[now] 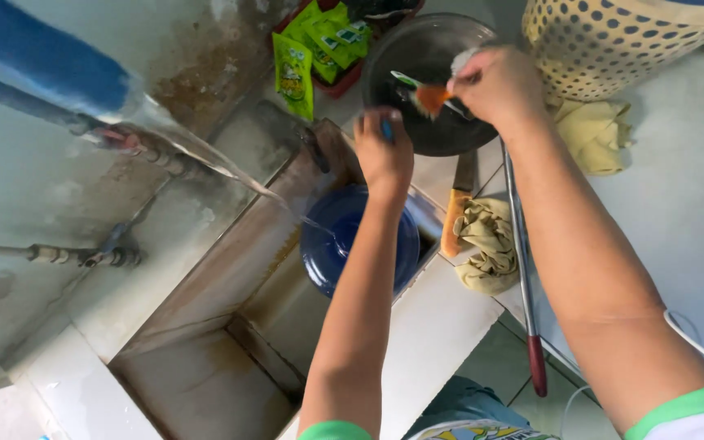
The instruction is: Scrubbing the interior of a large plastic water jug with a long brush and then rinsing it with water.
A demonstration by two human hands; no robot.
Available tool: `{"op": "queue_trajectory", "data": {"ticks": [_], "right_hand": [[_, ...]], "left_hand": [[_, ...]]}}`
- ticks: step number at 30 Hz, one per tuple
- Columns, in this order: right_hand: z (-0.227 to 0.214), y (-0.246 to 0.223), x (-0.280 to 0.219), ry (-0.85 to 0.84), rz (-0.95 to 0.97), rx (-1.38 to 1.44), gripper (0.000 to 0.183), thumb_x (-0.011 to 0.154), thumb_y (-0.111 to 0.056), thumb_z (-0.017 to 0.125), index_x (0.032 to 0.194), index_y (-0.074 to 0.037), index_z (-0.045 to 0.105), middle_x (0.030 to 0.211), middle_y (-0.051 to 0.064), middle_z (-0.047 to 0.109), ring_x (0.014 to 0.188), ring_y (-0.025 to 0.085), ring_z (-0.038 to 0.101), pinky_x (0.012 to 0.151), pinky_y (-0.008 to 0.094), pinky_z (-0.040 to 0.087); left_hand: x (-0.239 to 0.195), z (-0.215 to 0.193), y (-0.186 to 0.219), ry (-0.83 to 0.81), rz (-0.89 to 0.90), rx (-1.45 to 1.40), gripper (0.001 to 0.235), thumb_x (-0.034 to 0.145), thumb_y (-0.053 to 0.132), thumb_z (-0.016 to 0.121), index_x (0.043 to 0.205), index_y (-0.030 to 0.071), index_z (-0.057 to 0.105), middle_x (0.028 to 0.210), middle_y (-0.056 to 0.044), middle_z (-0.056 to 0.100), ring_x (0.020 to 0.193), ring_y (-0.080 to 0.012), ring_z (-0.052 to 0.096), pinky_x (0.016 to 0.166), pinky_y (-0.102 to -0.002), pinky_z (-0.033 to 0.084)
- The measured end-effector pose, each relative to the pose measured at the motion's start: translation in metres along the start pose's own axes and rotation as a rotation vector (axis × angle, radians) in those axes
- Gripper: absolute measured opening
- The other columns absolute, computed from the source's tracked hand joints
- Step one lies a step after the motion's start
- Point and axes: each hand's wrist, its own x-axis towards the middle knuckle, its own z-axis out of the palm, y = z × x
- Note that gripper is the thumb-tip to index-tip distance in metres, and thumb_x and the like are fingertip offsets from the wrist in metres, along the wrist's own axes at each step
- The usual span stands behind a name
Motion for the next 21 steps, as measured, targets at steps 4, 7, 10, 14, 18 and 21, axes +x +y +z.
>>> {"op": "queue_trajectory", "data": {"ticks": [4, 7, 10, 14, 18, 21], "right_hand": [[0.054, 0.019, -0.002, -0.157, -0.032, -0.494, 0.016, 0.079, -0.033, 0.083, 0.082, -0.018, 0.081, 0.083, 0.01, 0.076, 0.076, 0.034, 0.07, 0.066, 0.048, 0.056], [0.057, 0.005, -0.014, -0.034, -0.08, -0.451, 0.009, 0.086, -0.029, 0.08, 0.085, -0.02, 0.081, 0.082, 0.008, 0.076, 0.075, 0.033, 0.07, 0.066, 0.048, 0.056], [0.033, -0.058, -0.06, 0.067, -0.125, -0.062, 0.012, 0.102, -0.021, 0.079, 0.1, -0.01, 0.075, 0.087, 0.009, 0.074, 0.076, 0.022, 0.071, 0.069, 0.036, 0.054], [0.058, -0.16, -0.166, -0.289, -0.187, 0.315, 0.011, 0.097, -0.02, 0.08, 0.096, -0.01, 0.075, 0.084, 0.004, 0.073, 0.075, 0.012, 0.069, 0.068, 0.03, 0.054], [0.139, -0.227, -0.249, -0.375, -0.373, 0.37, 0.018, 0.092, -0.024, 0.08, 0.096, -0.008, 0.072, 0.087, 0.01, 0.075, 0.078, 0.027, 0.073, 0.067, 0.036, 0.057], [0.167, -0.241, -0.288, -0.389, -0.422, 0.346, 0.019, 0.093, -0.026, 0.077, 0.099, -0.009, 0.071, 0.09, 0.01, 0.076, 0.078, 0.032, 0.073, 0.065, 0.038, 0.056]], "left_hand": [[-0.062, -0.046, -0.022, -0.204, -0.605, -0.665, 0.038, 0.105, 0.045, 0.054, 0.105, 0.007, 0.06, 0.084, -0.011, 0.068, 0.072, -0.0232, 0.07, 0.056, -0.033, 0.049], [-0.095, -0.111, -0.022, -0.222, -0.862, -0.845, 0.072, 0.1, 0.07, 0.03, 0.097, 0.005, 0.062, 0.086, -0.01, 0.073, 0.077, -0.0284, 0.077, 0.056, -0.035, 0.058], [-0.116, -0.175, -0.046, -0.068, -0.895, -1.021, 0.078, 0.095, 0.074, 0.028, 0.105, 0.004, 0.06, 0.1, -0.013, 0.073, 0.1, -0.0336, 0.076, 0.073, -0.041, 0.065], [-0.146, -0.219, -0.1, 0.15, -0.952, -1.152, 0.081, 0.096, 0.073, 0.027, 0.107, 0.001, 0.061, 0.105, -0.017, 0.073, 0.104, -0.0345, 0.074, 0.081, -0.045, 0.064], [-0.173, -0.224, -0.195, 0.43, -0.845, -1.224, 0.077, 0.106, 0.072, 0.03, 0.12, 0.004, 0.062, 0.114, -0.014, 0.071, 0.099, -0.0282, 0.07, 0.083, -0.043, 0.056], [-0.19, -0.269, -0.235, 0.626, -0.721, -1.39, 0.08, 0.102, 0.072, 0.026, 0.119, 0.001, 0.06, 0.108, -0.016, 0.067, 0.092, -0.0313, 0.068, 0.083, -0.047, 0.059]]}}
